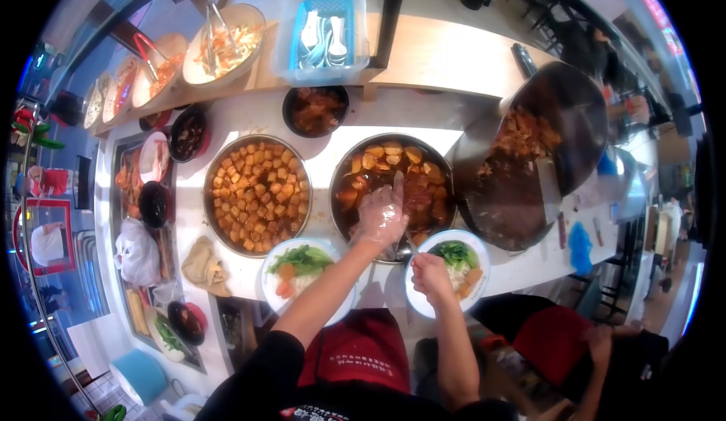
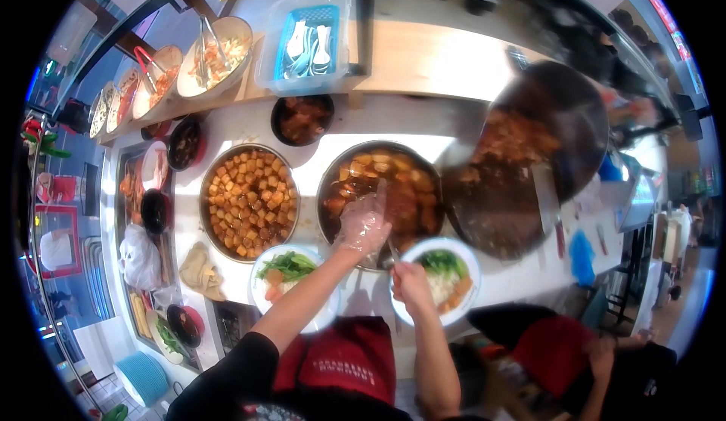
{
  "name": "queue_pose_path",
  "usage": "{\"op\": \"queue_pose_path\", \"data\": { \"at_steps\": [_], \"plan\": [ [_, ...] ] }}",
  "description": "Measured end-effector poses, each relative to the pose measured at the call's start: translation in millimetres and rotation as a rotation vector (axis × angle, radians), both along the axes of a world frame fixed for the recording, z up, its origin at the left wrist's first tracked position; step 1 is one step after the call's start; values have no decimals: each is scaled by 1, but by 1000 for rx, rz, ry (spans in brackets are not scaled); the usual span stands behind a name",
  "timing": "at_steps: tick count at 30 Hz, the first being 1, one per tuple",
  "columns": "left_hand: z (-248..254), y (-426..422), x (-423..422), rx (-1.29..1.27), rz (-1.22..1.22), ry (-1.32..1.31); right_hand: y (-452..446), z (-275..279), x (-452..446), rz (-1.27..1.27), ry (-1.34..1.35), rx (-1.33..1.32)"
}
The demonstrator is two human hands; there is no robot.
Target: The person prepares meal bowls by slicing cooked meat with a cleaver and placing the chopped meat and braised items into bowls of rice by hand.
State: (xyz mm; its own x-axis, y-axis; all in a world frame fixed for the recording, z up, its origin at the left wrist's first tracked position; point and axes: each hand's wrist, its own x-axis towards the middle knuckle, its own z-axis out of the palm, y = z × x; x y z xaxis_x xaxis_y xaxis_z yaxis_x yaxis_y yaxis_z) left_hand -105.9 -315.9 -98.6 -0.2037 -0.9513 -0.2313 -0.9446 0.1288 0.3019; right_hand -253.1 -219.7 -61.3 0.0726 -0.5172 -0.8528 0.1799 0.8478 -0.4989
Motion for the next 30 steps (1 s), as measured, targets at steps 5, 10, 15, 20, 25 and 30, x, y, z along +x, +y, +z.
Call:
{"op": "queue_pose_path", "data": {
  "at_steps": [5,10,15,20,25,30],
  "plan": [
    [-11,7,-2,-88,2,17,6,-6,-5,-28,-3,29],
    [-30,11,11,-113,30,150,-2,-35,-1,26,19,22],
    [-55,0,8,52,72,62,-16,-52,7,162,149,-55],
    [-82,-7,7,143,47,139,-25,-62,8,477,592,-189],
    [-82,-5,-3,155,115,119,-35,-57,11,870,983,-539],
    [-99,-11,-1,118,177,165,-36,-25,4,872,1126,-454]
  ]
}}
